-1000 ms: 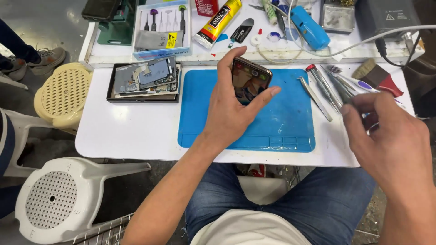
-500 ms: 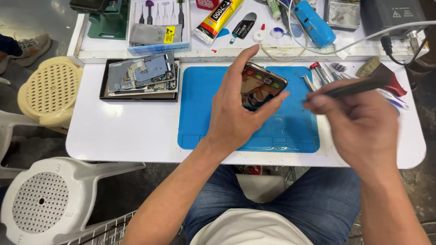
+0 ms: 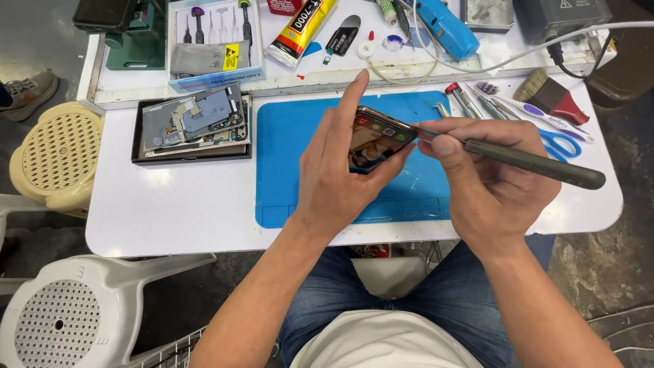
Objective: Technician disassembling and repairing a mobile phone, involving unscrewing, applying solvent, and prying components.
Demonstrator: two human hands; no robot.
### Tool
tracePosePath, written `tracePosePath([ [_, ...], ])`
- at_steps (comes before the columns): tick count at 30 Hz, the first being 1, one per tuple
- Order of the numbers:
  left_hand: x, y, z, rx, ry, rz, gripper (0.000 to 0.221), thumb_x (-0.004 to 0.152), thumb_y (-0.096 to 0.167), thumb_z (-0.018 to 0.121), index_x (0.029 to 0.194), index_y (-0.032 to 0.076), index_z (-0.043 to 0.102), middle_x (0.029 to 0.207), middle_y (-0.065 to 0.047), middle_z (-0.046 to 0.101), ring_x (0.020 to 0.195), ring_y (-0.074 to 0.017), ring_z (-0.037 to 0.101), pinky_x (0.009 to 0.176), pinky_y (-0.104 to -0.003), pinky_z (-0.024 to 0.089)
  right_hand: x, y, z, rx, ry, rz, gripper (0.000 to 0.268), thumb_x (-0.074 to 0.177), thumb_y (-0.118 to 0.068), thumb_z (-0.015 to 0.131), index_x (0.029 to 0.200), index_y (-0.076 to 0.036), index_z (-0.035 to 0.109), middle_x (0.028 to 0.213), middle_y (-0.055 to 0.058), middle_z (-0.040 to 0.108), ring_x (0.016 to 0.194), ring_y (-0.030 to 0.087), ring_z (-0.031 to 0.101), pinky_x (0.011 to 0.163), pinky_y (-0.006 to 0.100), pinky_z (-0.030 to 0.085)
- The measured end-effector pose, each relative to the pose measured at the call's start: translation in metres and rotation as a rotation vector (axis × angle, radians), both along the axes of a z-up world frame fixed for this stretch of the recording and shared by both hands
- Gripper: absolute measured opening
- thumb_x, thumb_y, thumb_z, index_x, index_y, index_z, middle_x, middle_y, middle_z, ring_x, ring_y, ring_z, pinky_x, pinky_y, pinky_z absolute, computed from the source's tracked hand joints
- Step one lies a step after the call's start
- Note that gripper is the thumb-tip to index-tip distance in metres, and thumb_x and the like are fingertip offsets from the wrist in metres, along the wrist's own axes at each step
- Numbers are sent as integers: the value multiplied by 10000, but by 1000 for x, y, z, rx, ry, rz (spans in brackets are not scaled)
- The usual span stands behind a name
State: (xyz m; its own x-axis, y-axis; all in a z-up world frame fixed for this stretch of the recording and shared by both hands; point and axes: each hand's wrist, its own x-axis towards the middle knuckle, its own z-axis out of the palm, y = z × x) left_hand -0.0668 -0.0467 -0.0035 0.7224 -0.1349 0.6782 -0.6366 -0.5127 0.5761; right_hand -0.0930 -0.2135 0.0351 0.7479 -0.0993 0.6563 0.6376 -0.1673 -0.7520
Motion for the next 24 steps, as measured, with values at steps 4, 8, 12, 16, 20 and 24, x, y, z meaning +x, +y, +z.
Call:
tracePosePath([
  [4, 0, 0, -1, 23, -15, 9, 785, 1084, 356, 802, 1639, 198, 271, 1363, -68, 643, 1024, -190, 657, 812, -302, 620, -2, -1, 2, -30, 32, -29, 169, 1059, 14, 654, 1088, 73, 499, 1042, 329, 689, 921, 371, 765, 833, 382, 692],
  [8, 0, 0, 2, 28, -2, 10, 771, 1082, 333, 800, 1633, 193, 280, 1356, -58, 650, 1020, -182, 652, 801, -291, 614, -2, -2, 4, -60, 33, -34, 153, 1073, 20, 640, 1081, 77, 499, 1018, 321, 685, 962, 386, 773, 833, 383, 698],
  [12, 1, -2, -1, 14, -24, 23, 785, 1083, 362, 818, 1638, 216, 283, 1288, -55, 648, 1013, -174, 652, 826, -291, 621, 4, -12, 1, -143, -69, 20, 152, 1052, 60, 637, 1087, 96, 494, 1006, 353, 675, 961, 420, 769, 825, 410, 692],
  [16, 1, -4, -1, 8, -50, 19, 745, 1071, 327, 832, 1606, 197, 330, 1252, -71, 657, 997, -183, 660, 830, -296, 608, 6, -23, -10, -285, -204, 56, 131, 1039, 115, 650, 1114, 71, 551, 995, 316, 684, 1037, 471, 778, 928, 520, 704],
  [20, 1, -6, -2, 41, -76, 28, 656, 1086, 294, 807, 1564, 195, 369, 1256, -72, 651, 1024, -210, 662, 832, -328, 592, 0, -21, -4, -454, -332, -39, 132, 1026, 114, 664, 1052, 87, 537, 1034, 360, 692, 1023, 446, 778, 902, 467, 681],
  [24, 3, -7, -4, 49, -125, 43, 648, 1069, 284, 819, 1537, 166, 388, 1274, -80, 660, 1047, -226, 672, 836, -342, 602, 2, -28, -3, -595, -391, -48, 188, 1034, 89, 699, 1074, 25, 528, 1107, 323, 728, 1078, 433, 782, 943, 433, 657],
])
